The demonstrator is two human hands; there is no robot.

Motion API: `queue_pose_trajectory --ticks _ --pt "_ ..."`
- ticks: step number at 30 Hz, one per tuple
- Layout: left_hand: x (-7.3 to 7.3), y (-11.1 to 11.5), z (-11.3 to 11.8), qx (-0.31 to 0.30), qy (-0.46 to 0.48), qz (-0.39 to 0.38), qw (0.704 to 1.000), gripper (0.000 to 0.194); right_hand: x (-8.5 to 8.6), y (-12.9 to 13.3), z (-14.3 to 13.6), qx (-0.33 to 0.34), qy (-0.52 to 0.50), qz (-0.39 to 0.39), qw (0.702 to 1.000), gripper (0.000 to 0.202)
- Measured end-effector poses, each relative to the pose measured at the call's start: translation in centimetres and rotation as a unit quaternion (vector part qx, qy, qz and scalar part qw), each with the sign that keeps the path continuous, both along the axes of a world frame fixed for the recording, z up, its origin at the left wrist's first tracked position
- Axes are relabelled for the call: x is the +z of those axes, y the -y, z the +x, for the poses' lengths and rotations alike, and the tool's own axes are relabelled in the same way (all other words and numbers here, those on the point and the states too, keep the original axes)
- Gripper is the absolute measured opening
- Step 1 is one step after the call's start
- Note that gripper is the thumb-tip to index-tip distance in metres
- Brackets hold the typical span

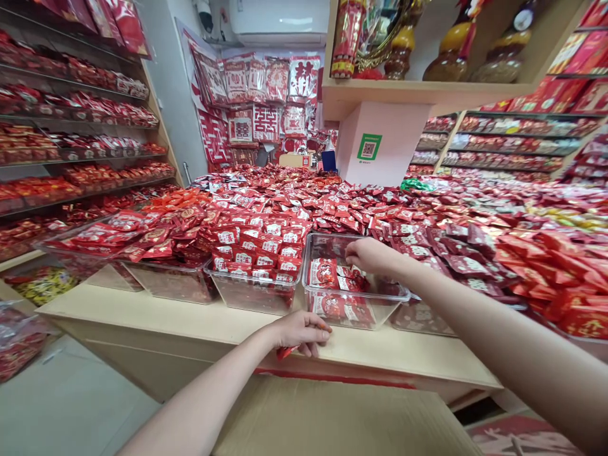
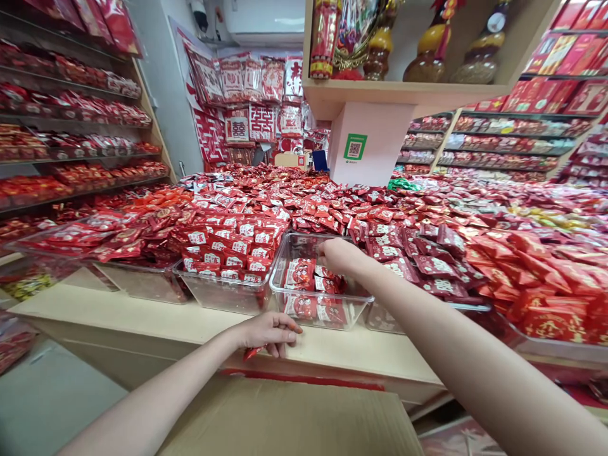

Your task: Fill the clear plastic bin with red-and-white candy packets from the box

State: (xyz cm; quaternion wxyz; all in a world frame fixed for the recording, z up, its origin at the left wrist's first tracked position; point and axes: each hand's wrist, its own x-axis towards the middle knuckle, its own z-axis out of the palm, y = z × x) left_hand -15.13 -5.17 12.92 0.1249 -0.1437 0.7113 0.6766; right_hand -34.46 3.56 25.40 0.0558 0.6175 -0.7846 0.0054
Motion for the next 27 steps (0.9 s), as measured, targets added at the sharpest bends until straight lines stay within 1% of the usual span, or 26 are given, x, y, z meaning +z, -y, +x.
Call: queue_pose_trajectory --ticks 3,7,9,10,12,13,14,15,17,18,20,22,23,25,26,27 --pt "0.1 0.0 0.0 -0.003 -0.001 -0.011 1.000 0.046 -1.0 -2.2 1.5 0.022 0.064 -0.034 0.997 0.022" --pt "0.2 -0.2 0.0 -0.006 -0.002 -0.034 0.999 0.048 -2.9 -3.4 2.2 -0.007 0.144 -0.079 0.986 0.028" --pt "0.6 -0.5 0.1 -0.013 -0.007 -0.063 0.998 0.049 -3.4 -4.0 2.6 -0.004 0.151 -0.148 0.978 0.028" --pt "0.8 -0.7 0.2 -0.019 -0.010 -0.081 0.996 0.049 -3.5 -4.4 3.0 0.006 0.142 -0.204 0.969 0.026" --pt "1.3 -1.1 0.4 -0.028 -0.026 -0.115 0.993 0.049 -3.8 -5.4 4.5 0.035 0.117 -0.329 0.936 0.021" --pt "1.6 -1.4 0.5 -0.024 -0.039 -0.122 0.991 0.049 -4.0 -6.0 5.5 0.050 0.115 -0.371 0.920 0.019" --pt "1.8 -1.7 0.5 -0.012 -0.055 -0.121 0.991 0.049 -4.2 -6.6 6.7 0.061 0.126 -0.385 0.912 0.017" --pt "1.9 -2.1 0.4 0.007 -0.074 -0.114 0.991 0.050 -4.6 -7.0 7.8 0.065 0.156 -0.366 0.915 0.017" --pt "1.8 -2.7 0.1 0.060 -0.113 -0.098 0.987 0.053 -5.6 -7.3 9.9 0.050 0.252 -0.273 0.927 0.019" --pt "1.6 -3.0 -0.1 0.093 -0.126 -0.092 0.983 0.053 -6.2 -7.2 10.7 0.034 0.302 -0.231 0.924 0.022" --pt "1.1 -3.5 -0.6 0.162 -0.131 -0.077 0.975 0.053 -7.6 -6.5 11.7 0.005 0.387 -0.184 0.903 0.030" --pt "0.5 -3.8 -0.9 0.216 -0.105 -0.045 0.970 0.053 -9.0 -5.7 11.9 -0.011 0.473 -0.150 0.868 0.038" --pt "0.4 -3.9 -1.0 0.228 -0.084 -0.017 0.970 0.053 -9.5 -5.4 11.8 -0.019 0.526 -0.117 0.842 0.041" --pt "0.5 -4.1 -0.9 0.233 -0.035 0.060 0.970 0.052 -10.4 -5.2 11.4 -0.037 0.625 -0.043 0.779 0.044" --pt "0.8 -4.1 -0.8 0.227 -0.013 0.106 0.968 0.049 -10.7 -5.3 11.0 -0.043 0.657 -0.019 0.753 0.044" --pt "1.2 -4.1 -0.6 0.215 0.003 0.152 0.965 0.043 -10.8 -5.4 10.7 -0.044 0.674 -0.007 0.738 0.043"
